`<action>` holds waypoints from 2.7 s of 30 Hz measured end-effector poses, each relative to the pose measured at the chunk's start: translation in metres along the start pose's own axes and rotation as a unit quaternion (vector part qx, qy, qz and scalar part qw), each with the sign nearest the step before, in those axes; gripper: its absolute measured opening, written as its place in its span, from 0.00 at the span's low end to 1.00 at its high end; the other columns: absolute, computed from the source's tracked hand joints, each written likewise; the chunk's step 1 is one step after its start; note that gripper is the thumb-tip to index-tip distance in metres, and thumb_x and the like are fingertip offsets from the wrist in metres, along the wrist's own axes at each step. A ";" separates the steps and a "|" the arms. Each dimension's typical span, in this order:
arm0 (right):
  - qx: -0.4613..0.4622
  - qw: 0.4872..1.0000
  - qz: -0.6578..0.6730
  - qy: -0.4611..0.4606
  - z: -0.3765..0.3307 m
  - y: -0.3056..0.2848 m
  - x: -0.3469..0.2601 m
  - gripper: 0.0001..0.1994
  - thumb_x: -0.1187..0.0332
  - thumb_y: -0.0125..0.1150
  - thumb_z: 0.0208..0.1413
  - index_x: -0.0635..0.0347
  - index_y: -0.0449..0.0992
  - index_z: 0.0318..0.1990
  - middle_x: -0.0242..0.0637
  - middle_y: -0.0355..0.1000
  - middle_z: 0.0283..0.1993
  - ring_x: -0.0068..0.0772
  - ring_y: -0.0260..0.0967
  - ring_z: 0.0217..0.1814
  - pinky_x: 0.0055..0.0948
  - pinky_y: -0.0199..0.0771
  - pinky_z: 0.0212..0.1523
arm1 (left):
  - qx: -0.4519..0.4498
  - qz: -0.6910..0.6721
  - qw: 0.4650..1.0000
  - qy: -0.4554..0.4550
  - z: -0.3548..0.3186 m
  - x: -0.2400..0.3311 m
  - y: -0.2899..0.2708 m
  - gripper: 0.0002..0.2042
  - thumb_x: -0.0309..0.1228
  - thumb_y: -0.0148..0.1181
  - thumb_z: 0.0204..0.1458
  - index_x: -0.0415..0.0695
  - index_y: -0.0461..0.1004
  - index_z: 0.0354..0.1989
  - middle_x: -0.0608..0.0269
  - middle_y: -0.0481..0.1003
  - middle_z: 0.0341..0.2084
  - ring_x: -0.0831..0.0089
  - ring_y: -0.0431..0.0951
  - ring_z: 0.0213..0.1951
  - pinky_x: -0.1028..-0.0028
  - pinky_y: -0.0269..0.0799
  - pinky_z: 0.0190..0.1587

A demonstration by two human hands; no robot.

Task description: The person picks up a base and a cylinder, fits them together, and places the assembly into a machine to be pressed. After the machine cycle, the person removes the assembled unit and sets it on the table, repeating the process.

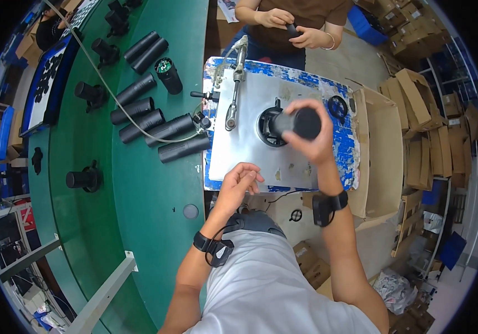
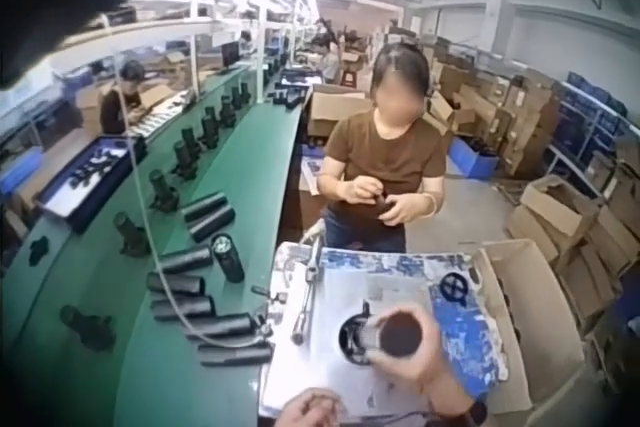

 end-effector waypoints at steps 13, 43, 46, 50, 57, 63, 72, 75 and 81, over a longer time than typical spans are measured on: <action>0.153 0.987 -0.043 0.027 -0.022 0.046 0.039 0.26 0.78 0.67 0.44 0.65 0.65 0.52 0.40 0.71 0.45 0.28 0.69 0.49 0.29 0.66 0.55 | -0.031 -0.028 0.999 -0.030 0.011 0.008 -0.002 0.10 0.31 0.49 0.62 0.39 0.70 0.45 0.62 0.77 0.31 0.80 0.75 0.24 0.81 0.70 0.27; -0.016 0.993 0.117 0.002 0.001 0.011 0.080 0.20 0.76 0.64 0.41 0.61 0.66 0.44 0.40 0.68 0.37 0.34 0.67 0.40 0.38 0.71 0.48 | 0.234 0.433 0.826 0.273 0.109 0.133 -0.086 0.11 0.32 0.54 0.54 0.37 0.76 0.38 0.53 0.78 0.31 0.61 0.79 0.32 0.66 0.74 0.37; -0.011 0.992 0.127 -0.003 0.001 0.012 0.080 0.20 0.76 0.63 0.41 0.62 0.66 0.44 0.40 0.68 0.37 0.33 0.67 0.40 0.38 0.71 0.47 | 0.271 0.638 0.651 0.310 0.160 0.123 -0.112 0.13 0.31 0.51 0.51 0.36 0.77 0.37 0.45 0.77 0.37 0.48 0.77 0.41 0.57 0.73 0.46; 0.047 0.991 0.129 0.000 -0.002 0.016 0.081 0.20 0.78 0.65 0.36 0.63 0.68 0.42 0.40 0.73 0.35 0.32 0.72 0.41 0.33 0.72 0.48 | 0.195 0.728 0.647 0.117 0.179 0.112 -0.120 0.16 0.31 0.47 0.50 0.35 0.79 0.39 0.42 0.76 0.41 0.47 0.76 0.46 0.57 0.72 0.50; 0.040 0.994 0.097 -0.007 0.000 0.013 0.081 0.20 0.77 0.65 0.38 0.63 0.67 0.42 0.40 0.71 0.36 0.31 0.70 0.40 0.34 0.71 0.48 | 0.170 0.707 0.687 -0.004 0.174 0.113 -0.121 0.20 0.38 0.46 0.55 0.33 0.80 0.33 0.38 0.77 0.38 0.45 0.77 0.45 0.56 0.71 0.51; 0.042 0.995 0.086 -0.008 -0.004 0.012 0.077 0.20 0.75 0.65 0.41 0.62 0.66 0.43 0.40 0.69 0.37 0.32 0.68 0.40 0.35 0.71 0.48 | 0.163 0.671 0.722 -0.042 0.174 0.123 -0.117 0.24 0.45 0.46 0.57 0.35 0.80 0.38 0.37 0.77 0.39 0.44 0.76 0.46 0.56 0.70 0.53; 0.181 0.915 0.286 -0.219 0.048 -0.037 -0.086 0.21 0.56 0.60 0.38 0.57 0.67 0.39 0.30 0.63 0.29 0.27 0.60 0.32 0.32 0.63 0.43 | 0.283 0.385 0.826 0.300 0.078 0.176 -0.078 0.12 0.32 0.55 0.56 0.37 0.75 0.44 0.48 0.77 0.43 0.61 0.77 0.46 0.69 0.70 0.50; -0.028 0.991 0.065 -0.112 0.065 0.009 -0.117 0.23 0.60 0.61 0.42 0.63 0.66 0.45 0.38 0.68 0.38 0.31 0.67 0.39 0.32 0.68 0.45 | 0.220 0.317 0.837 0.388 -0.006 0.186 -0.036 0.12 0.27 0.56 0.53 0.37 0.75 0.44 0.55 0.77 0.42 0.65 0.76 0.48 0.69 0.68 0.53; -0.032 0.929 0.366 0.048 0.042 0.079 -0.099 0.25 0.58 0.65 0.53 0.65 0.64 0.51 0.42 0.69 0.42 0.34 0.68 0.45 0.30 0.70 0.48 | 0.105 0.292 0.881 0.356 -0.075 0.147 -0.005 0.24 0.28 0.55 0.51 0.38 0.67 0.58 0.52 0.68 0.57 0.61 0.66 0.60 0.64 0.57 0.64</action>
Point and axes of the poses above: each hand's wrist, its own z-axis towards the middle knuckle, its own y-axis out of the palm, x = y × z, the point moved 1 cm from there along z, towards the middle knuckle
